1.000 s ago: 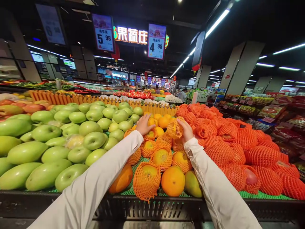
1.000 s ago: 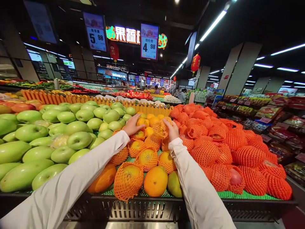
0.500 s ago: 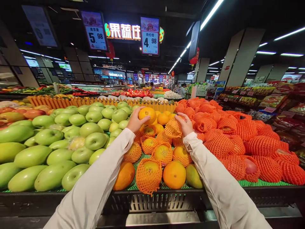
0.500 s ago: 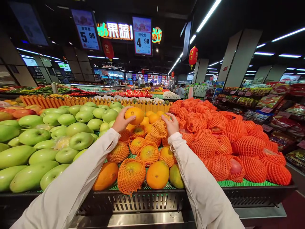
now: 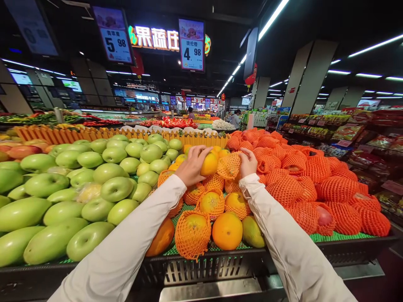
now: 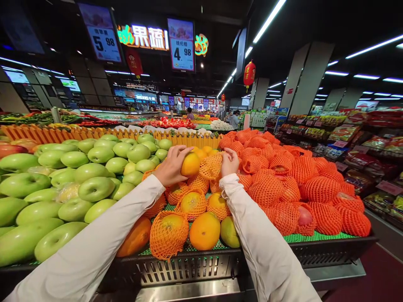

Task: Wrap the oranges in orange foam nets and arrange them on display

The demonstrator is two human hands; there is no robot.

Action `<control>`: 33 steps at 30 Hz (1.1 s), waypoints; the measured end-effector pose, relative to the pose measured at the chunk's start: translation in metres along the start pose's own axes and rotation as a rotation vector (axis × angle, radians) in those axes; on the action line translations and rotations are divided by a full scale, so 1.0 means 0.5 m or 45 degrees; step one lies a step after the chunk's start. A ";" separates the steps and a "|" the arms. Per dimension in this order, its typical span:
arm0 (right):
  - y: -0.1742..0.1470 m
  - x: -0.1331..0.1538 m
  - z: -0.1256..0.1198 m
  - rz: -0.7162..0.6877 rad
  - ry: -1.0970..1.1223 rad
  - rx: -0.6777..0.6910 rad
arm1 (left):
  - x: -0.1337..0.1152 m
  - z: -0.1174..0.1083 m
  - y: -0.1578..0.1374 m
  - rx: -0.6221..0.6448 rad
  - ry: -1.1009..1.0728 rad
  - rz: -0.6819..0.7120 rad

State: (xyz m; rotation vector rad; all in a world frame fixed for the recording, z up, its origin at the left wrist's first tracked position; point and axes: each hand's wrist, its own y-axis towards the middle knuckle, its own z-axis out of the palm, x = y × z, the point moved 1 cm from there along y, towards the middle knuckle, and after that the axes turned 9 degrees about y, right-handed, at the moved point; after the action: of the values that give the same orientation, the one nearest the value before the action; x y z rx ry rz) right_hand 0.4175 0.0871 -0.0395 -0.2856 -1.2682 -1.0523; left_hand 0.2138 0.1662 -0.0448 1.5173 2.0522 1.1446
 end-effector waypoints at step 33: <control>0.004 0.074 -0.035 0.327 0.260 0.721 | -0.115 0.004 0.001 0.444 -0.502 0.142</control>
State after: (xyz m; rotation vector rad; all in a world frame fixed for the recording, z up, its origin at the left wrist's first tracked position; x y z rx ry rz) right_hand 0.4276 0.0583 -0.0124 0.0910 -1.2498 -0.4613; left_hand 0.2368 0.1147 -0.0559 1.8615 1.9753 0.4760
